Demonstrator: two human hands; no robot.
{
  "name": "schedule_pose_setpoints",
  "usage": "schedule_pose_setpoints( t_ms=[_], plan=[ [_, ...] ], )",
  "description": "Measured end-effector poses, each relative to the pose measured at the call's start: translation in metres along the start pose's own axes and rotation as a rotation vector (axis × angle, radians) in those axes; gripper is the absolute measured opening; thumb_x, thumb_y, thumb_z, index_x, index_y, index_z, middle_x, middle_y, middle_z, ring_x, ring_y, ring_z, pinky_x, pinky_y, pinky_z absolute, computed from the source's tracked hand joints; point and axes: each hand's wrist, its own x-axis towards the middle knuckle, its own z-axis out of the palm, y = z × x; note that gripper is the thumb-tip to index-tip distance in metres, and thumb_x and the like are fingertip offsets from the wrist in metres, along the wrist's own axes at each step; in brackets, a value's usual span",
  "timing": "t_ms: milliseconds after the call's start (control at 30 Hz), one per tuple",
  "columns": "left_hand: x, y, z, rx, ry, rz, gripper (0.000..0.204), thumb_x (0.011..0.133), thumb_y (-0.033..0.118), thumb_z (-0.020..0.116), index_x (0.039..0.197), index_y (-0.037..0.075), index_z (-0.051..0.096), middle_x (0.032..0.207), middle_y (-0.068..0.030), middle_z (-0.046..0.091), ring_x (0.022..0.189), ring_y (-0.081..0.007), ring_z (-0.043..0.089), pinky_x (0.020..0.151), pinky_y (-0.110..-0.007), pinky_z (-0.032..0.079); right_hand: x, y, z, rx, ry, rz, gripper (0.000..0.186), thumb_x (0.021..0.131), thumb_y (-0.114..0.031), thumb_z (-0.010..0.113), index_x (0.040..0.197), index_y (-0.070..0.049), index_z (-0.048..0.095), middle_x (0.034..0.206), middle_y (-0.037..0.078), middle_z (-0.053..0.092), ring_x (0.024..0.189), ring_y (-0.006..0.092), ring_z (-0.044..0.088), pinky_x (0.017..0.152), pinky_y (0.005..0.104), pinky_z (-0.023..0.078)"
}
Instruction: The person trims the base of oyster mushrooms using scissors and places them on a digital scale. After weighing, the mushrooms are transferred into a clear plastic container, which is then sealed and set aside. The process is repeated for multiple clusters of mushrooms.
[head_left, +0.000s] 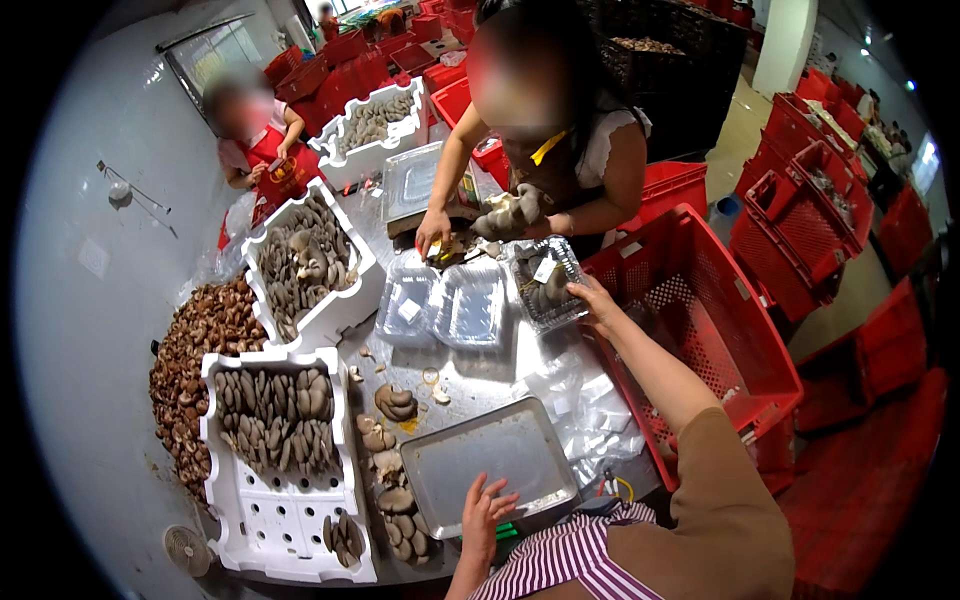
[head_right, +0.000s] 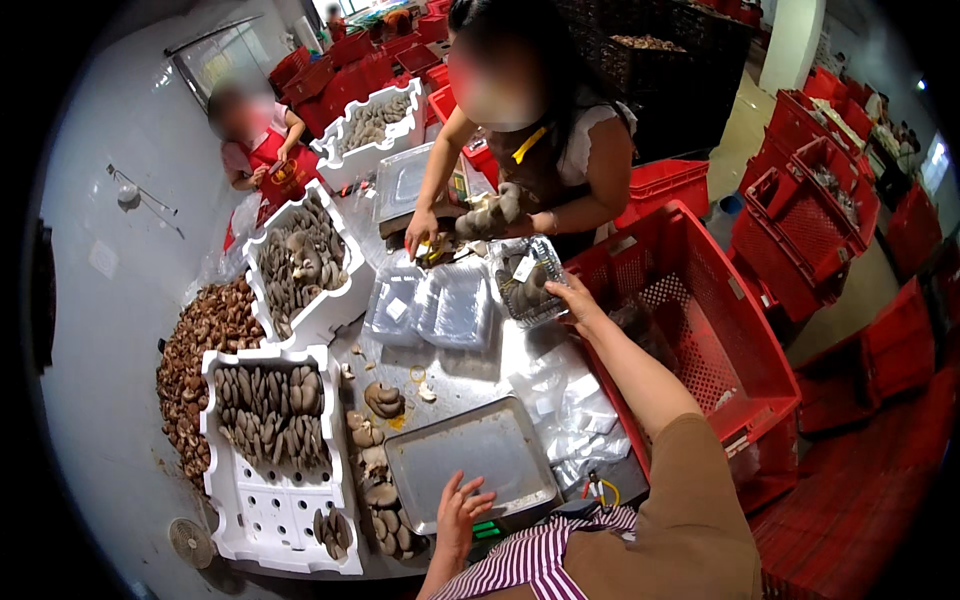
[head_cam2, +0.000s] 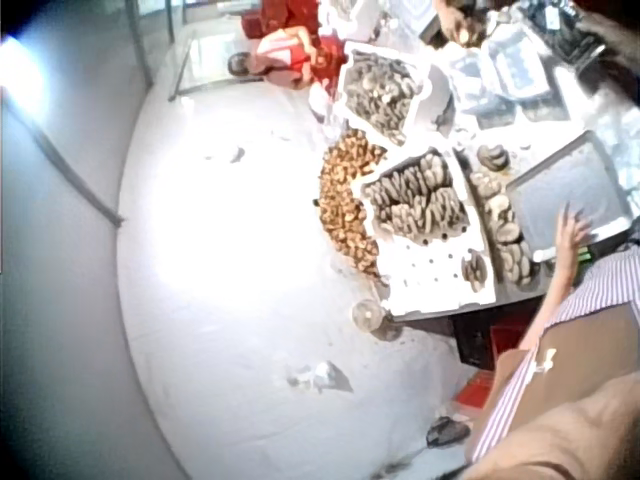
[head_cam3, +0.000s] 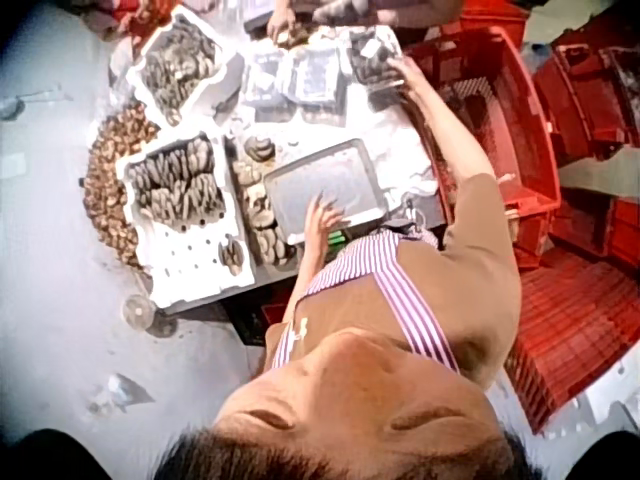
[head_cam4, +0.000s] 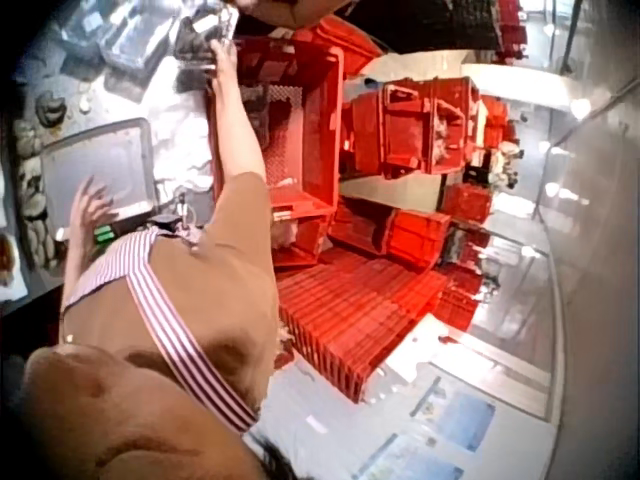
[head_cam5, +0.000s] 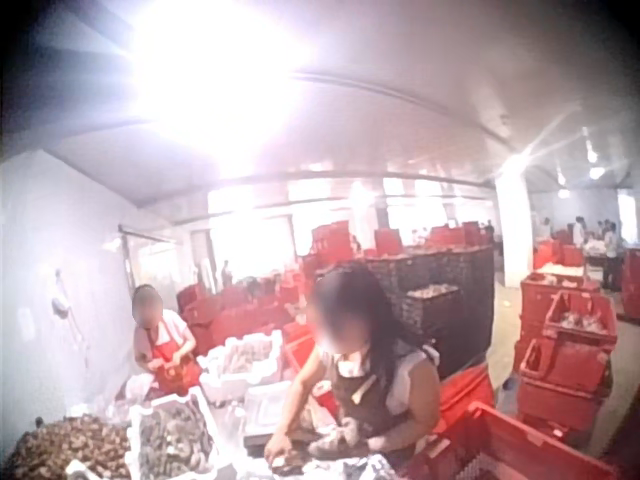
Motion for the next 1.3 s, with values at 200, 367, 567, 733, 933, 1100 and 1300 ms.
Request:
schedule_pose_setpoints(
  t_ms=[200, 367, 567, 733, 933, 1100, 1300],
  plan=[
    [-0.002, -0.007, 0.001, -0.019, 0.102, -0.01, 0.063, 0.101, 0.035, 0.05, 0.149, 0.002, 0.025, 0.13, -0.0228, 0.054, 0.103, -0.0335, 0.066, 0.088, -0.041, 0.053, 0.035, 0.011, 0.005, 0.048, 0.038, 0.011, 0.056, 0.086, -0.03, 0.072, 0.136, -0.02, 0.05, 0.113, -0.001, 0.062, 0.098, 0.0137, 0.059, 0.073, 0.0382, 0.05],
    [0.005, -0.012, 0.004, -0.014, 0.067, 0.008, 0.06, 0.101, 0.034, 0.048, 0.147, 0.002, 0.027, 0.129, -0.0215, 0.056, 0.103, -0.0337, 0.066, 0.088, -0.042, 0.052, 0.046, 0.018, 0.013, 0.149, 0.023, -0.024, 0.047, 0.089, -0.031, 0.071, 0.131, -0.018, 0.054, 0.104, 0.0, 0.065, 0.087, 0.013, 0.063, 0.069, 0.0338, 0.05],
    [0.009, -0.01, 0.013, -0.074, 0.017, -0.112, 0.052, 0.101, 0.035, 0.048, 0.145, 0.009, 0.036, 0.127, -0.0114, 0.057, 0.106, -0.0268, 0.063, 0.089, -0.046, 0.053, 0.068, 0.053, -0.003, 0.184, 0.144, -0.035, 0.07, 0.089, -0.033, 0.072, 0.144, -0.013, 0.035, 0.125, 0.005, 0.056, 0.106, 0.0188, 0.056, 0.068, 0.0383, 0.054],
    [0.014, -0.018, 0.008, 0.04, 0.006, -0.112, 0.058, 0.099, 0.04, 0.051, 0.146, 0.01, 0.035, 0.127, -0.0129, 0.057, 0.105, -0.03, 0.064, 0.089, -0.049, 0.054, 0.057, 0.04, 0.014, 0.222, 0.181, -0.031, 0.08, 0.089, -0.031, 0.072, 0.15, -0.009, 0.025, 0.133, 0.004, 0.05, 0.114, 0.019, 0.053, 0.079, 0.0432, 0.053],
    [0.016, -0.03, 0.002, -0.018, -0.005, -0.073, 0.056, 0.101, 0.037, 0.049, 0.147, 0.009, 0.033, 0.128, -0.0159, 0.056, 0.107, -0.0342, 0.063, 0.089, -0.053, 0.054, 0.051, 0.029, 0.014, 0.248, 0.223, -0.072, 0.073, 0.09, -0.028, 0.071, 0.144, -0.003, 0.029, 0.127, 0.008, 0.051, 0.115, 0.0193, 0.053, 0.086, 0.0437, 0.052],
    [0.013, -0.035, -0.003, -0.015, -0.021, -0.075, 0.055, 0.101, 0.036, 0.048, 0.146, 0.009, 0.033, 0.126, -0.0161, 0.056, 0.107, -0.0353, 0.063, 0.088, -0.055, 0.054, 0.073, 0.036, 0.011, 0.296, 0.263, -0.099, 0.083, 0.086, -0.029, 0.074, 0.147, -0.003, 0.024, 0.134, 0.013, 0.048, 0.117, 0.0231, 0.054, 0.084, 0.0431, 0.055],
    [0.006, -0.035, -0.006, -0.014, 0.006, -0.089, 0.054, 0.101, 0.036, 0.049, 0.144, 0.008, 0.036, 0.125, -0.0159, 0.057, 0.106, -0.0356, 0.064, 0.088, -0.054, 0.054, 0.066, 0.039, 0.015, 0.314, 0.265, -0.075, 0.081, 0.089, -0.026, 0.072, 0.147, 0.0, 0.022, 0.135, 0.015, 0.046, 0.119, 0.0246, 0.052, 0.086, 0.0452, 0.055]
  ],
)
